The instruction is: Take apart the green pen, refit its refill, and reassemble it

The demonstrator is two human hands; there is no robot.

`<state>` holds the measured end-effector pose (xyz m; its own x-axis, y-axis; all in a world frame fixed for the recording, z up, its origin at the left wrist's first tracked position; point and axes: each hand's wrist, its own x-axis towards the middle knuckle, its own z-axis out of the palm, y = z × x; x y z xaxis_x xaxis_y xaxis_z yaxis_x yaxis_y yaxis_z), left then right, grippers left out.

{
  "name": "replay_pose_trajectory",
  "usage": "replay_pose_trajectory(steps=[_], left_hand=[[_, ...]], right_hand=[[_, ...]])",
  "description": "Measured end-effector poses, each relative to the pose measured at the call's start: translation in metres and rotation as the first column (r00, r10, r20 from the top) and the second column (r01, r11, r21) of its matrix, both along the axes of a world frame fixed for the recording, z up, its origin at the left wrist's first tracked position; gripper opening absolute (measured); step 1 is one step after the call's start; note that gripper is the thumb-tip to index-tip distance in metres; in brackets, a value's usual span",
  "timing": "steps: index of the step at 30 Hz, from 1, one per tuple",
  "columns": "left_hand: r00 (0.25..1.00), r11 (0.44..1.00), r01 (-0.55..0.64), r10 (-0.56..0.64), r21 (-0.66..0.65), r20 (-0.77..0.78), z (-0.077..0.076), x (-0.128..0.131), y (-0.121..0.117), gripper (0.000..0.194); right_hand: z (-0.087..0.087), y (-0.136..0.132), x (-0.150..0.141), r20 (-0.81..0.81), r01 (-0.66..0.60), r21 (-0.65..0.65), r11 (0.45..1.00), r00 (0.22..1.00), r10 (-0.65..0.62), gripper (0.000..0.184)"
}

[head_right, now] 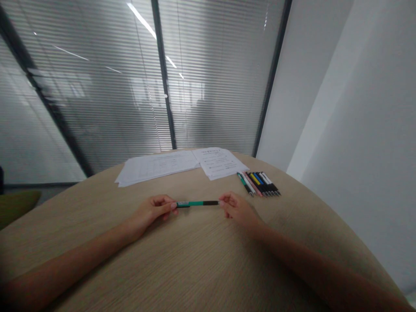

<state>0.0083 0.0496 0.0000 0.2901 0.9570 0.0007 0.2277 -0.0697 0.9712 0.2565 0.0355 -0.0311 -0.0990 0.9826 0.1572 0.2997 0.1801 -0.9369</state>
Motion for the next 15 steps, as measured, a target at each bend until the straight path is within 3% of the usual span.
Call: replay_pose_trajectory(steps=[4, 10, 15], left_hand=[[1.000, 1.000, 0.014, -0.014, 0.011, 0.003, 0.001, 0.000, 0.000, 0.023], [1.000, 1.000, 0.016, -0.016, 0.016, 0.011, 0.000, 0.000, 0.001, 0.024], [1.000, 1.000, 0.016, -0.016, 0.011, 0.016, 0.000, 0.000, 0.001, 0.024]], right_hand=[[-0.002, 0.002, 0.002, -0.001, -0.014, -0.006, 1.000, 1.000, 0.014, 0.021], [-0.008, 0.005, 0.008, 0.157, -0.028, 0.042, 0.999, 0.987, 0.021, 0.026], [-0.010, 0.006, 0.010, 0.196, -0.030, 0.049, 0.998, 0.980, 0.020, 0.027]])
